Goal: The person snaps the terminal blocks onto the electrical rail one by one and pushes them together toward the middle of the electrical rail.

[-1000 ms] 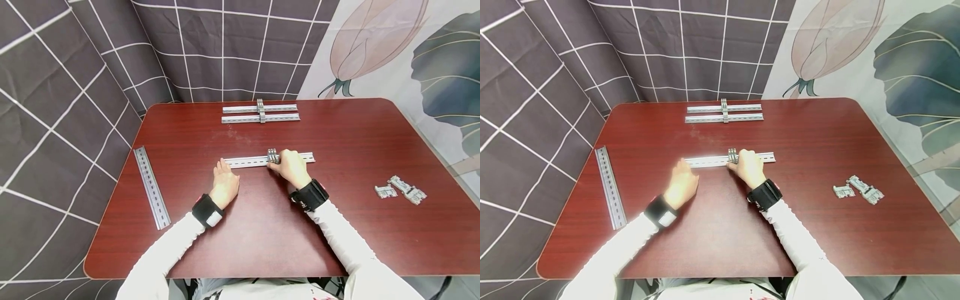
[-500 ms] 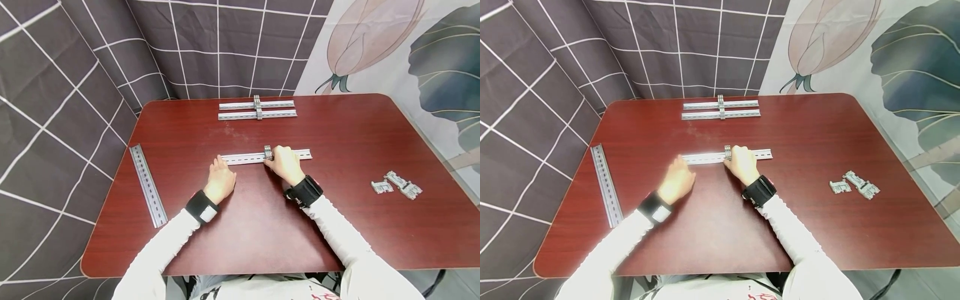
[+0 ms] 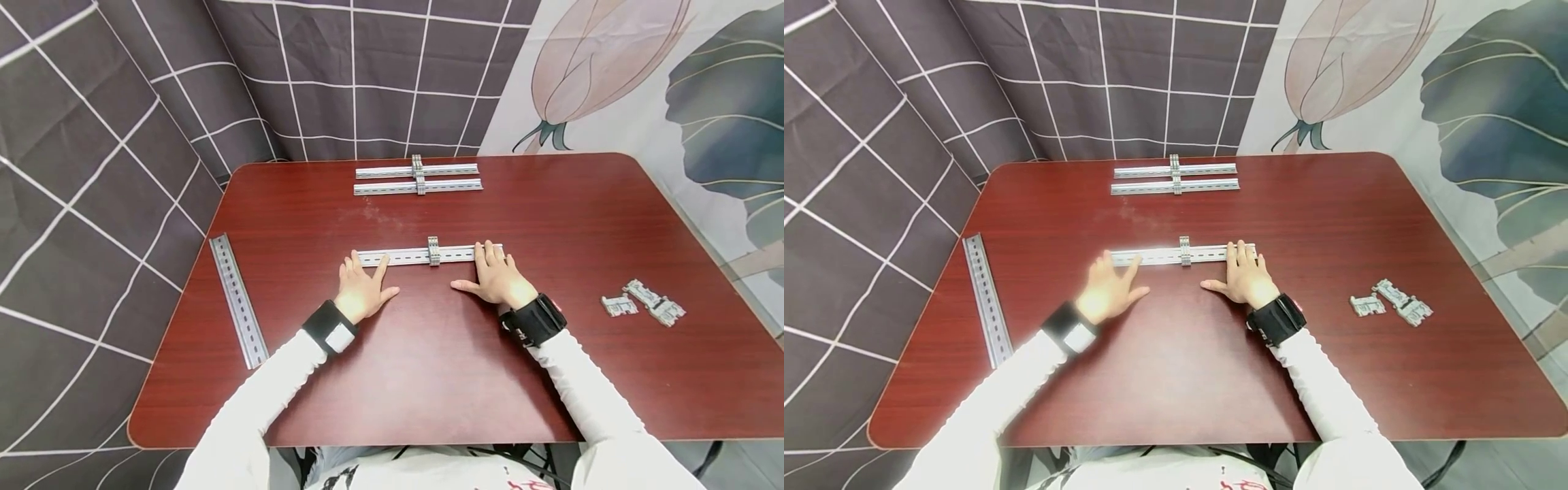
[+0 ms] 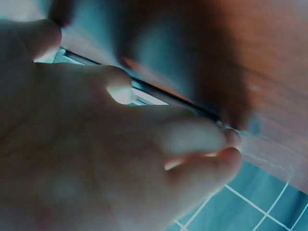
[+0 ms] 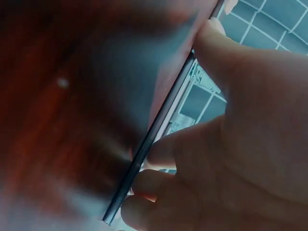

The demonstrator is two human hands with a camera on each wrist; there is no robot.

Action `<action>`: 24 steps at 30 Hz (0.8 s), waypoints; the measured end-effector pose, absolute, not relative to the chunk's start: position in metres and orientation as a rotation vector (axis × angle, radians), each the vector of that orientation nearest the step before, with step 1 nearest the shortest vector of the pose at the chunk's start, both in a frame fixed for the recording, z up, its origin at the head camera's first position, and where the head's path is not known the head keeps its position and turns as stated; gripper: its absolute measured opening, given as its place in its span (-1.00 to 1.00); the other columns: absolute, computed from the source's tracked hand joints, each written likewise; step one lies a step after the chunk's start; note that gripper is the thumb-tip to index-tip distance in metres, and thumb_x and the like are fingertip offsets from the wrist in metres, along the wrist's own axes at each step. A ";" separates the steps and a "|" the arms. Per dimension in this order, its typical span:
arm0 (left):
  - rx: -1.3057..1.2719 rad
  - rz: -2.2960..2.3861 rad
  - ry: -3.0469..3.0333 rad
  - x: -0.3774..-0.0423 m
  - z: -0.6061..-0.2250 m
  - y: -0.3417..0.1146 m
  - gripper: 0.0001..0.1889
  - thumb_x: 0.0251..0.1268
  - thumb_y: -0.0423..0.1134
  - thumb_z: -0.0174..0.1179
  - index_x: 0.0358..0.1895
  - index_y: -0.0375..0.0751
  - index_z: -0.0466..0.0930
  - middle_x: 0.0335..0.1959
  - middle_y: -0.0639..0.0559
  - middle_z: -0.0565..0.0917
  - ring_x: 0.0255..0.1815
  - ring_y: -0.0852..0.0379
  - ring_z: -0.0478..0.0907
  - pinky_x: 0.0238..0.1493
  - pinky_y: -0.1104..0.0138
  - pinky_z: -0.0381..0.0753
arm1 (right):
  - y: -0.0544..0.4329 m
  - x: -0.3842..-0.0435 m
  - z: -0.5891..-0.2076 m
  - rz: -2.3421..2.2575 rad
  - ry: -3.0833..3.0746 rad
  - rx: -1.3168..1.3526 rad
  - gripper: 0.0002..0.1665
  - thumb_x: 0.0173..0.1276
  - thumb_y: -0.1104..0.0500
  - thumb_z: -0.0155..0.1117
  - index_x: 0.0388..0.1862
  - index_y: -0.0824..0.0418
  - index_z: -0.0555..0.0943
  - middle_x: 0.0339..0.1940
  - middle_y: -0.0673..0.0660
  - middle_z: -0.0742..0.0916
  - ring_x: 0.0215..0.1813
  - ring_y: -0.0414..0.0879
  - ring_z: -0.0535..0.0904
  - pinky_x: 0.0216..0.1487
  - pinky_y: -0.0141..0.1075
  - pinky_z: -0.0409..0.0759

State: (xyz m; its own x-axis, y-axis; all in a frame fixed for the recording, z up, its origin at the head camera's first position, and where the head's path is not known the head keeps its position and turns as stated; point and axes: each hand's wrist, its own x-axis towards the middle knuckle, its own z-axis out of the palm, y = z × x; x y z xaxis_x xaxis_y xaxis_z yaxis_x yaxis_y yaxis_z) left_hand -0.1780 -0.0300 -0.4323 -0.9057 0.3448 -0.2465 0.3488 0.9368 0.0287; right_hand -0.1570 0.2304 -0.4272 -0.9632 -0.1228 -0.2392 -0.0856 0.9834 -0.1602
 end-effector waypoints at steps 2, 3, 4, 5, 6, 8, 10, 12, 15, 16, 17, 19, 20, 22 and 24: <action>0.498 -0.053 2.822 -0.180 -0.430 -0.029 -0.21 0.36 0.35 -0.14 0.56 0.15 -0.07 0.46 -0.56 0.03 0.50 -0.41 0.05 0.47 -0.06 0.07 | 0.231 -0.161 -0.426 -0.231 2.864 -0.156 0.16 0.35 -0.30 0.09 0.46 0.58 -0.05 0.47 0.60 0.10 0.52 0.43 -0.04 0.47 0.23 0.01; 0.496 -0.049 2.811 -0.182 -0.430 -0.028 -0.20 0.35 0.35 -0.14 0.56 0.13 -0.08 0.48 -0.54 0.01 0.52 -0.39 0.00 0.49 -0.05 0.05 | 0.231 -0.163 -0.426 -0.228 2.851 -0.152 0.16 0.36 -0.29 0.08 0.47 0.58 -0.07 0.48 0.60 0.08 0.53 0.44 -0.06 0.48 0.21 -0.01; 0.499 -0.040 2.795 -0.184 -0.430 -0.028 -0.19 0.36 0.35 -0.14 0.56 0.11 -0.09 0.50 -0.50 -0.03 0.54 -0.37 -0.04 0.50 -0.04 0.02 | 0.231 -0.165 -0.425 -0.228 2.842 -0.152 0.16 0.37 -0.29 0.08 0.47 0.59 -0.08 0.47 0.61 0.06 0.52 0.46 -0.07 0.49 0.20 -0.02; 0.508 -0.019 2.776 -0.187 -0.431 -0.028 -0.18 0.36 0.34 -0.13 0.57 0.07 -0.10 0.52 -0.47 -0.07 0.56 -0.34 -0.09 0.52 -0.02 -0.01 | 0.231 -0.166 -0.423 -0.227 2.832 -0.145 0.15 0.38 -0.27 0.08 0.46 0.60 -0.09 0.47 0.62 0.04 0.51 0.47 -0.08 0.50 0.20 -0.03; 0.522 0.015 2.762 -0.190 -0.432 -0.028 -0.16 0.35 0.34 -0.11 0.57 0.02 -0.10 0.53 -0.45 -0.10 0.56 -0.33 -0.13 0.53 -0.01 -0.02 | 0.231 -0.168 -0.422 -0.228 2.820 -0.139 0.15 0.39 -0.26 0.08 0.46 0.60 -0.11 0.47 0.62 0.02 0.51 0.47 -0.10 0.50 0.19 -0.05; 0.553 0.094 2.729 -0.197 -0.436 -0.027 -0.12 0.35 0.32 -0.07 0.56 -0.08 -0.11 0.55 -0.41 -0.16 0.58 -0.31 -0.18 0.55 0.01 -0.07 | 0.231 -0.170 -0.421 -0.235 2.803 -0.133 0.14 0.41 -0.25 0.06 0.46 0.60 -0.12 0.48 0.63 0.00 0.52 0.48 -0.12 0.51 0.17 -0.06; 0.588 0.161 2.711 -0.204 -0.441 -0.027 -0.04 0.31 0.38 -0.09 0.56 -0.18 -0.13 0.55 -0.41 -0.20 0.58 -0.31 -0.20 0.55 0.01 -0.07 | 0.231 -0.173 -0.421 -0.241 2.799 -0.144 0.13 0.42 -0.24 0.05 0.46 0.61 -0.13 0.47 0.64 -0.01 0.51 0.49 -0.12 0.51 0.18 -0.05; 0.586 0.217 2.694 -0.210 -0.441 -0.027 0.01 0.27 0.41 -0.08 0.55 -0.23 -0.15 0.54 -0.42 -0.21 0.57 -0.31 -0.20 0.54 0.00 -0.07 | 0.232 -0.176 -0.422 -0.245 2.804 -0.156 0.13 0.42 -0.23 0.05 0.46 0.62 -0.13 0.47 0.64 0.00 0.51 0.49 -0.12 0.50 0.18 -0.04; 0.562 0.241 2.685 -0.214 -0.437 -0.025 0.04 0.27 0.41 -0.07 0.55 -0.28 -0.19 0.55 -0.42 -0.22 0.58 -0.29 -0.22 0.55 0.02 -0.06 | 0.234 -0.181 -0.424 -0.255 2.808 -0.171 0.13 0.42 -0.23 0.05 0.46 0.61 -0.14 0.47 0.64 -0.01 0.51 0.49 -0.14 0.50 0.19 -0.03; 0.556 0.245 2.687 -0.215 -0.436 -0.024 0.04 0.27 0.40 -0.06 0.54 -0.30 -0.19 0.55 -0.41 -0.22 0.58 -0.29 -0.22 0.54 0.02 -0.05 | 0.235 -0.183 -0.424 -0.258 2.809 -0.176 0.13 0.42 -0.24 0.05 0.46 0.61 -0.15 0.48 0.63 -0.02 0.52 0.48 -0.15 0.49 0.20 -0.03; 0.531 0.235 2.669 -0.215 -0.431 -0.023 0.01 0.30 0.33 -0.02 0.55 -0.30 -0.19 0.56 -0.39 -0.24 0.59 -0.26 -0.24 0.55 0.05 -0.07 | 0.237 -0.186 -0.424 -0.262 2.809 -0.180 0.12 0.42 -0.23 0.05 0.47 0.60 -0.15 0.48 0.63 -0.02 0.52 0.47 -0.15 0.49 0.21 -0.03; 0.528 0.207 2.666 -0.217 -0.428 -0.021 -0.01 0.33 0.30 -0.01 0.54 -0.32 -0.19 0.56 -0.39 -0.25 0.59 -0.26 -0.25 0.56 0.07 -0.06 | 0.239 -0.190 -0.425 -0.267 2.805 -0.186 0.12 0.43 -0.22 0.04 0.47 0.59 -0.17 0.48 0.62 -0.04 0.53 0.45 -0.18 0.48 0.23 -0.03; 0.530 0.193 2.665 -0.218 -0.427 -0.021 -0.02 0.33 0.29 -0.01 0.54 -0.33 -0.18 0.55 -0.40 -0.25 0.59 -0.27 -0.25 0.56 0.07 -0.07 | 0.240 -0.193 -0.425 -0.268 2.802 -0.189 0.11 0.44 -0.22 0.04 0.48 0.58 -0.18 0.49 0.61 -0.05 0.54 0.44 -0.19 0.47 0.24 -0.03; 0.540 0.152 2.668 -0.221 -0.426 -0.019 -0.02 0.35 0.30 -0.05 0.54 -0.34 -0.19 0.55 -0.41 -0.25 0.59 -0.28 -0.24 0.56 0.08 -0.07 | 0.242 -0.197 -0.425 -0.269 2.791 -0.188 0.10 0.44 -0.21 0.02 0.49 0.55 -0.20 0.49 0.60 -0.07 0.55 0.42 -0.20 0.47 0.26 -0.05; 0.545 0.129 2.670 -0.226 -0.426 -0.019 -0.03 0.36 0.31 -0.07 0.54 -0.34 -0.19 0.55 -0.42 -0.24 0.58 -0.29 -0.23 0.56 0.08 -0.08 | 0.243 -0.202 -0.424 -0.264 2.777 -0.185 0.10 0.45 -0.22 0.00 0.50 0.52 -0.22 0.50 0.59 -0.09 0.55 0.41 -0.22 0.47 0.27 -0.07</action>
State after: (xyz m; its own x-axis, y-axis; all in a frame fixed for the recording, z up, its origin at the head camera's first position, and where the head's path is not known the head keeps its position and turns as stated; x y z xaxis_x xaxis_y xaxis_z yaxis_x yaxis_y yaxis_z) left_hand -0.2255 -0.0188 -0.4259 -0.8393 0.3938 -0.3749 0.3558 0.9192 0.1690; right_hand -0.2020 0.2430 -0.4240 -0.9322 -0.1596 -0.3249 -0.0955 0.9742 -0.2046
